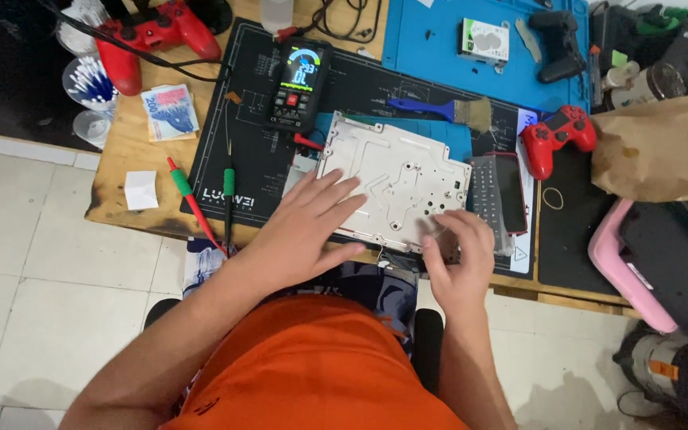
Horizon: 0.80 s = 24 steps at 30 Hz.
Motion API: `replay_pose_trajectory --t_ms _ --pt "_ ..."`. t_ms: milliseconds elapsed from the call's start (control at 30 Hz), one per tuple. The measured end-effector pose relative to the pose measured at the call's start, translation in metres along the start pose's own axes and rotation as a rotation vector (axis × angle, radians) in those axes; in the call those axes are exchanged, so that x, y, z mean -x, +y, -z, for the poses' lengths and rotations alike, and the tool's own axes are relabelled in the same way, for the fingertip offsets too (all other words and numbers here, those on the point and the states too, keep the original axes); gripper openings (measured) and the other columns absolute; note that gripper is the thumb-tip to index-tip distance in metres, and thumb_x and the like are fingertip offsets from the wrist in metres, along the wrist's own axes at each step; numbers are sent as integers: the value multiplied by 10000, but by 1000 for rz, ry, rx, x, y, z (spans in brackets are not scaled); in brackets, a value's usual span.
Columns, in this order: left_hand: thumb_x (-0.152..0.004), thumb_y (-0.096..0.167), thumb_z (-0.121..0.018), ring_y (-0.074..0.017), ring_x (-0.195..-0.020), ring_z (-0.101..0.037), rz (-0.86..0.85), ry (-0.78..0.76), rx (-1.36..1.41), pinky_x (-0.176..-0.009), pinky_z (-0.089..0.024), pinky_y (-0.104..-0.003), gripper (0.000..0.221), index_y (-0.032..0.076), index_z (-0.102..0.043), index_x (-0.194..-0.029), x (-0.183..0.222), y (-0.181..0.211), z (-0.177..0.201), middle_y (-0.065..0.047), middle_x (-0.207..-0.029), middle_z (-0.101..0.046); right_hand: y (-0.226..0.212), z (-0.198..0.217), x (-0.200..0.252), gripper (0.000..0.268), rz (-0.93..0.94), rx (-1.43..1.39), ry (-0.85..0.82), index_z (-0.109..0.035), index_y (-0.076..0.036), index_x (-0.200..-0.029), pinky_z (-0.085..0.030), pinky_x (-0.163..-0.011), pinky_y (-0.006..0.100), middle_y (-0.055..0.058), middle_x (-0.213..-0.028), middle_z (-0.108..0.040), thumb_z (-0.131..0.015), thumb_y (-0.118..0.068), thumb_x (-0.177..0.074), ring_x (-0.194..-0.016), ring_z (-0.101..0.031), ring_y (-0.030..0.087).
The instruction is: Cleaning a metal shield with a brush and reassembling internal components of a game console on a repair bench.
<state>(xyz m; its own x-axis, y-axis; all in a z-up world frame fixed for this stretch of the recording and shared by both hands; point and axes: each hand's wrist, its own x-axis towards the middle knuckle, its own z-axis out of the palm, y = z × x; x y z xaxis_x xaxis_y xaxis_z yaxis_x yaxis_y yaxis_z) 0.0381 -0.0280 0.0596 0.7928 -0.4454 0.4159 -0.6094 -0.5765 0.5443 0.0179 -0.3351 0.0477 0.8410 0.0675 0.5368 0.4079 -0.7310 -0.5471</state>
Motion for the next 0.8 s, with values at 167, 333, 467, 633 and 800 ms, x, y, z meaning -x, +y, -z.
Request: replay_pose_trajectory --t_ms 167,333,467,633,800 --pt "-1141 604 -643 -480 -1638 -499 -92 -171 -105 -1366 -304 -695 779 53 -592 -1689 -35 -1 -18 -243 -1723 -587 -9 0 -8 419 10 52 -124 -774 -83 -1421 -449 -1290 656 177 -1424 -726 -849 -315 -1080 -1476 -635 494" --pt "-1147 661 -565 -434 -1659 -481 -61 -253 -212 -1395 -285 -654 798 72 -596 -1683 -36 -8 -35 -218 -1741 -573 -26 -3 -32 488 79 87 -221 -718 12 -1486 -424 -1282 723 296 -1478 -703 -793 -301 -1120 -1487 -591 603" --pt "-1135 725 -540 -392 -1648 -498 -57 -225 -255 -1399 -275 -637 825 115 -595 -1687 -34 -11 -45 -180 -1724 -591 -14 -19 -33 724 61 194 -360 -665 1 -1605 -360 -1345 669 287 -1636 -636 -784 -479 -1075 -1593 -521 551" --pt "-1111 773 -525 -401 -1628 -521 -38 -273 -229 -1395 -261 -657 872 113 -607 -1674 -40 -9 -37 -190 -1707 -609 -4 -25 -27 798 117 261 -363 -595 -21 -1697 -348 -1351 649 259 -1733 -572 -734 -534 -1101 -1638 -483 504" --pt "-1097 877 -362 -392 -1532 -627 -7 -372 -189 -1376 -269 -668 979 114 -632 -1647 -75 -8 -17 -209 -1585 -701 1 -28 -26 864 114 266 -344 -627 -18 -1671 -370 -1341 640 249 -1710 -603 -733 -637 -1077 -1618 -515 486"
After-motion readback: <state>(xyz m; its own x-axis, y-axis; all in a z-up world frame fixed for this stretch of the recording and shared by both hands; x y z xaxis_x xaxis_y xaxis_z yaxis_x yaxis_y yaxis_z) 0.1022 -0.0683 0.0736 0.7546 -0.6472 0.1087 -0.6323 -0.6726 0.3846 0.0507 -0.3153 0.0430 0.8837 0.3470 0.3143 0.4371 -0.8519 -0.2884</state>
